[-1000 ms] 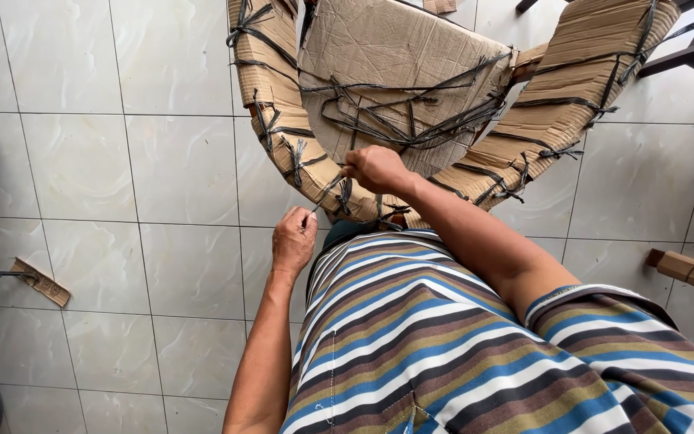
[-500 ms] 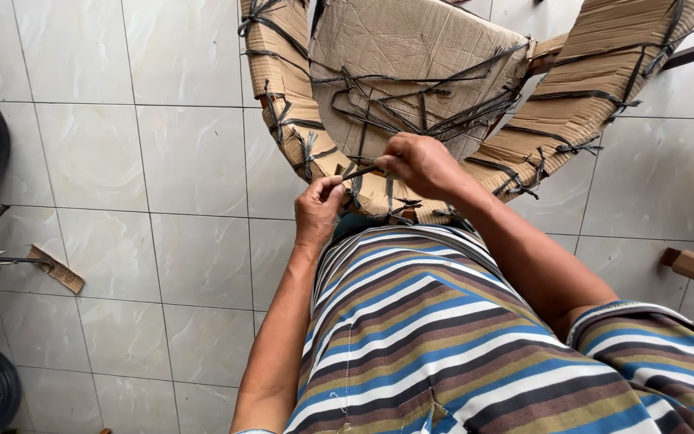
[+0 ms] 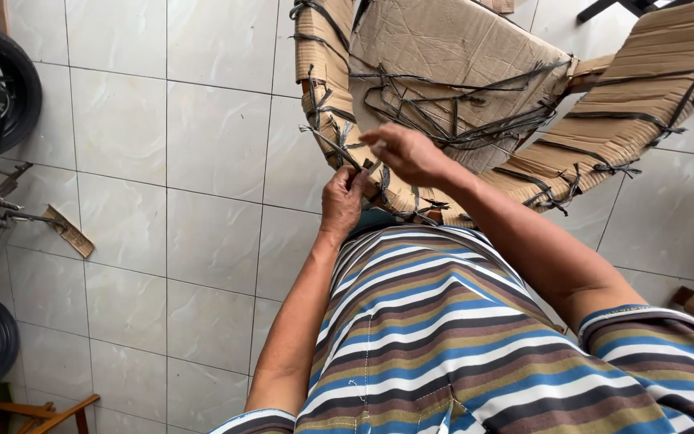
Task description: Securing protective cardboard to a chair frame using plastic ties
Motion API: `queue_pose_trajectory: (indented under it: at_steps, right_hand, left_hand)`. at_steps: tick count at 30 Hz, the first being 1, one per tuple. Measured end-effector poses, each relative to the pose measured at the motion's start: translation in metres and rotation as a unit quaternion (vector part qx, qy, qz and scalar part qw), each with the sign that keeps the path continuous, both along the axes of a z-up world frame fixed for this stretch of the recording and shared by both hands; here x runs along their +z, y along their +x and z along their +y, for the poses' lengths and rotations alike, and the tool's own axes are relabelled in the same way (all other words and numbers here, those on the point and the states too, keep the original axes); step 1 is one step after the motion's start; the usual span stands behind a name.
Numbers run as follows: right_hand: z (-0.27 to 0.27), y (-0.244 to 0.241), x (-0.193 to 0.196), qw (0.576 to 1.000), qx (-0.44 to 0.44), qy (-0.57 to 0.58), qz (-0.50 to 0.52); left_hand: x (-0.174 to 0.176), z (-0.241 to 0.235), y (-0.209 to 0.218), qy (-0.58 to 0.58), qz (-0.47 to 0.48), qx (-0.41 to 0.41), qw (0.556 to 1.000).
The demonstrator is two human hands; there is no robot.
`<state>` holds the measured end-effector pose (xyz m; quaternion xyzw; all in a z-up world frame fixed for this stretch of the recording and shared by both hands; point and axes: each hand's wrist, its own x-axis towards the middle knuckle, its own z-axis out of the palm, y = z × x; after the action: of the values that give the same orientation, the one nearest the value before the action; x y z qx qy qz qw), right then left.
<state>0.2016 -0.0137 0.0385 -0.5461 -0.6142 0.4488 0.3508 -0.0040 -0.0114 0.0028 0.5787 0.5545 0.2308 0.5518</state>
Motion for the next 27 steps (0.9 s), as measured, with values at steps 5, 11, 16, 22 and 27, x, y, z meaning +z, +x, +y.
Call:
queue_pose_trajectory:
  at_steps: [5, 11, 16, 22, 27]
  right_hand:
    - [-0.003, -0.015, -0.043, 0.999, 0.046, -0.014, 0.005]
    - [-0.007, -0.030, -0.072, 0.984, -0.038, -0.166, 0.051]
    - [-0.013, -0.030, -0.061, 0.987, -0.063, -0.143, 0.041]
    - [-0.011, -0.030, -0.057, 0.993, -0.043, -0.111, 0.016]
    - [-0.014, -0.041, -0.068, 0.989, -0.096, -0.116, -0.004]
  left_hand:
    - [-0.007, 0.003, -0.003, 0.026, 0.043, -0.030, 0.998]
    - [-0.015, 0.008, 0.000, 0.016, 0.076, -0.009, 0.997]
    - [-0.016, 0.010, 0.005, -0.014, 0.061, 0.053, 0.997]
    - [-0.029, 0.014, 0.000, 0.032, 0.117, -0.003, 0.993]
    - [-0.004, -0.005, 0.008, 0.122, 0.147, -0.043, 0.981]
